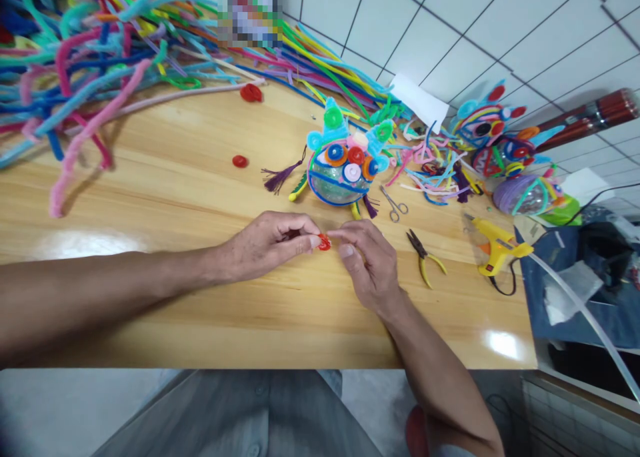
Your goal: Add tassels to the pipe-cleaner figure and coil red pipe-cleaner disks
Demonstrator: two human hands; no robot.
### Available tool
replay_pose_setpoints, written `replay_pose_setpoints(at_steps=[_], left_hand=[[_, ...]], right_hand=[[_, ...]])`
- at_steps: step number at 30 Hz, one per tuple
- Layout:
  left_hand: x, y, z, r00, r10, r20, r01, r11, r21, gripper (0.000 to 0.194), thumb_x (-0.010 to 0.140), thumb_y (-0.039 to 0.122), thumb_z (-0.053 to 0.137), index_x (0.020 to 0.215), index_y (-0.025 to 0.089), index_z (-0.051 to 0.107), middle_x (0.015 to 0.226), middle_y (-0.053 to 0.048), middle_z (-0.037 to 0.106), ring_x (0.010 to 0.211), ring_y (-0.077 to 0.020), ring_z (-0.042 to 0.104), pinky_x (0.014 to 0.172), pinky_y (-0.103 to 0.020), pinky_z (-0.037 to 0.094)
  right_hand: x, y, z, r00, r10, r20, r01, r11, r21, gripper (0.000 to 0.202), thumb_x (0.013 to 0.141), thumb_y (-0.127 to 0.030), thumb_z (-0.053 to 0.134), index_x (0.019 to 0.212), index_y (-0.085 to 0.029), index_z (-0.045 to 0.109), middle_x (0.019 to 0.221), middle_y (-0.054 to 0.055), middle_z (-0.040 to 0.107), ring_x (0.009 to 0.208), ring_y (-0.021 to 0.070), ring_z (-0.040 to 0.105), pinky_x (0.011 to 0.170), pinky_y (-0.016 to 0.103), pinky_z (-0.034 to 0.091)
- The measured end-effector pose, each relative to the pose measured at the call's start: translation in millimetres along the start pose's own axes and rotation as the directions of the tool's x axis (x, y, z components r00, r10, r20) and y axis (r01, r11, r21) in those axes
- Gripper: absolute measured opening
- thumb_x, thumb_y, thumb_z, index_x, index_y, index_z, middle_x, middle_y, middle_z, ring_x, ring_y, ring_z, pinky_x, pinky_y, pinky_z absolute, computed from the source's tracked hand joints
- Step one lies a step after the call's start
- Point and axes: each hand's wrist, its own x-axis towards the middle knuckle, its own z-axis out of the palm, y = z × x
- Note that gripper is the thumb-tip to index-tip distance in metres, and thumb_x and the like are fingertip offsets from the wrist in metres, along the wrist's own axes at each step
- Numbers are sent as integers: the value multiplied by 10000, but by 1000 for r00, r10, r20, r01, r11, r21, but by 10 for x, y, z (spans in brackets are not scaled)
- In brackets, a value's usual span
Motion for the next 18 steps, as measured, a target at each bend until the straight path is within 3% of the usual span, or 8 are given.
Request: replay_pose_setpoints(at_steps=[18], left_hand=[[-7, -3, 0, 1000, 1, 3, -1, 1000, 16, 211, 994, 317, 578, 914, 153, 684, 729, 16, 595, 654, -104, 489, 610, -232, 383]], right_hand=[[3, 4, 7, 1000, 9, -23, -9, 1000, 7, 262, 1073, -304, 501, 1109, -266, 758, 967, 56, 753, 968, 232, 706, 838, 414, 563]])
